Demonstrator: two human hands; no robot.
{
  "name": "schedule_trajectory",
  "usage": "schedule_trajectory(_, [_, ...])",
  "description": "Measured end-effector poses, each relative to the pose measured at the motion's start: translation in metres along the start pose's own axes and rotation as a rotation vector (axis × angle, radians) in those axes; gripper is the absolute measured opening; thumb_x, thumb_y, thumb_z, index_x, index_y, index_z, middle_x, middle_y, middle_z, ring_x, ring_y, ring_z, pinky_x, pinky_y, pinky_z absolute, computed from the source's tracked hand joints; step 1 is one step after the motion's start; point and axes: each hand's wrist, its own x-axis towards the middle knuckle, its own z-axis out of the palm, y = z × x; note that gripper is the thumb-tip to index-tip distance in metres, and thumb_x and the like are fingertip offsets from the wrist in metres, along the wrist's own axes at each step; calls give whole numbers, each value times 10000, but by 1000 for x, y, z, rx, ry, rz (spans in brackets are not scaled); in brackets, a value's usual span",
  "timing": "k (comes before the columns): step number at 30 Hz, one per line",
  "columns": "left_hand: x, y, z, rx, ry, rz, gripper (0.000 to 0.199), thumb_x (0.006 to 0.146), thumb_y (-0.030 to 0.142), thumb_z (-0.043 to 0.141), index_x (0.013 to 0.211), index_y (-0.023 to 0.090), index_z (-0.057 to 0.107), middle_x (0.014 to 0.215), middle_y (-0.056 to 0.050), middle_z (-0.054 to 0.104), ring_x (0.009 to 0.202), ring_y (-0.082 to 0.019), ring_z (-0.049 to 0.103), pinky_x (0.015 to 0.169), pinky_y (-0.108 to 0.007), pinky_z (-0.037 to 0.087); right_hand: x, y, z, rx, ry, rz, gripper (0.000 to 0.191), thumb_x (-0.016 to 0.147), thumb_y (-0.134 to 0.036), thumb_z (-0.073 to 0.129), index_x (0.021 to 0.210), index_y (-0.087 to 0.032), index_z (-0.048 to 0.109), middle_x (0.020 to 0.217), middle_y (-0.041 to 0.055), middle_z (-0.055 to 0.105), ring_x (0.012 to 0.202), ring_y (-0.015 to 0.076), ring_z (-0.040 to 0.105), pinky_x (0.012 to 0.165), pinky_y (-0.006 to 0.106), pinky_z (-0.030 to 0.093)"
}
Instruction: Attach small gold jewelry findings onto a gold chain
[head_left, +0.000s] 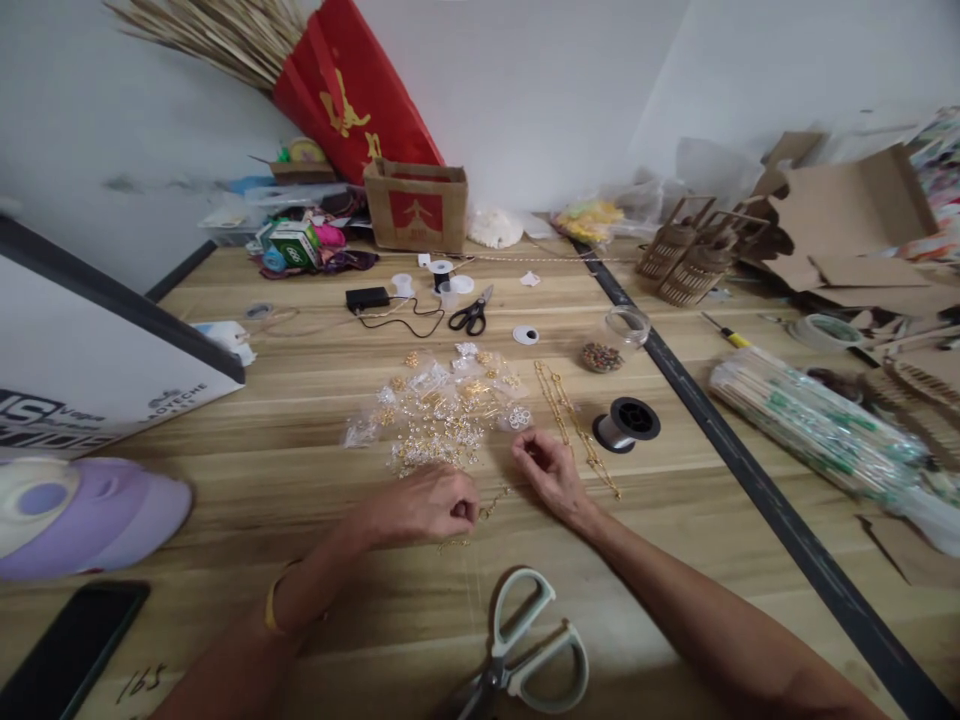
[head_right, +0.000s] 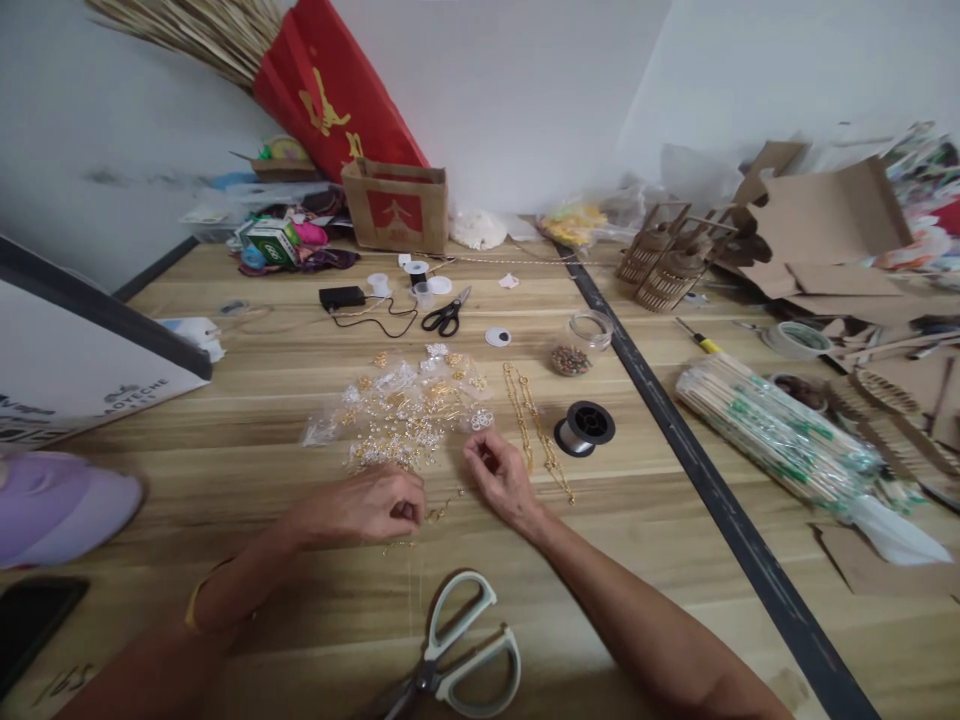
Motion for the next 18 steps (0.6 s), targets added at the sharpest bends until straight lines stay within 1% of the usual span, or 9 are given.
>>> schedule_trajectory(1, [-2,2,3,53,-20,4,92,754,159,557,703,179,631,688,11,609,671,-139,556,635,-241,378,0,0,0,4,2,1,211,833,-388,543,750,-194,539,662,-2,497,582,132,445,512,242,341])
schedule_trajectory(2, [-4,3,6,100,-13,4,95,762,160,553,691,178,613,686,7,601,700,-152,558,663,-255,383,0,0,0,10,4,2,206,833,-384,542,753,-194,539,664,-2,499,584,132,449,513,241,345])
schedule_trajectory(5, [-5,10,14,226,17,21,100,800,148,519,723,174,578,768,-17,605,793,-181,561,735,-289,396,1,2,0,27,10,7,186,837,-360,537,760,-190,535,669,-6,495,581,125,441,514,237,341])
schedule_trajectory(7, [-5,15,15,281,-6,16,107,817,141,504,738,174,569,815,-31,611,834,-190,559,770,-300,400,1,3,0,45,7,19,176,837,-346,537,761,-187,530,665,-12,484,569,116,423,509,233,331])
schedule_trajectory(9, [-5,20,14,314,-29,2,129,835,141,486,735,174,560,820,-38,609,835,-193,555,776,-304,405,2,5,0,75,0,35,175,835,-345,539,763,-186,525,658,-21,473,554,107,405,501,227,323])
schedule_trajectory(11, [-7,23,14,337,-27,6,156,863,140,452,748,174,552,821,-41,603,825,-192,548,775,-304,410,2,7,0,105,-1,49,185,827,-357,548,763,-186,525,650,-28,465,542,100,395,492,221,316])
schedule_trajectory(13, [-10,24,17,350,10,39,179,894,135,404,795,174,547,855,-45,600,835,-187,538,794,-304,411,3,8,0,126,5,61,205,817,-380,559,760,-186,528,640,-33,462,536,99,393,481,217,312])
schedule_trajectory(16, [-17,21,30,343,113,82,186,914,133,369,847,179,537,915,-45,597,851,-176,524,840,-304,412,3,8,0,147,1,72,230,810,-409,564,758,-188,525,627,-34,454,530,102,392,463,213,306])
schedule_trajectory(18, [-22,19,39,348,143,95,182,912,116,361,924,171,535,1003,-63,593,947,-185,516,898,-319,399,3,8,0,155,-5,75,232,812,-411,563,759,-189,520,620,-36,444,524,100,384,455,211,302])
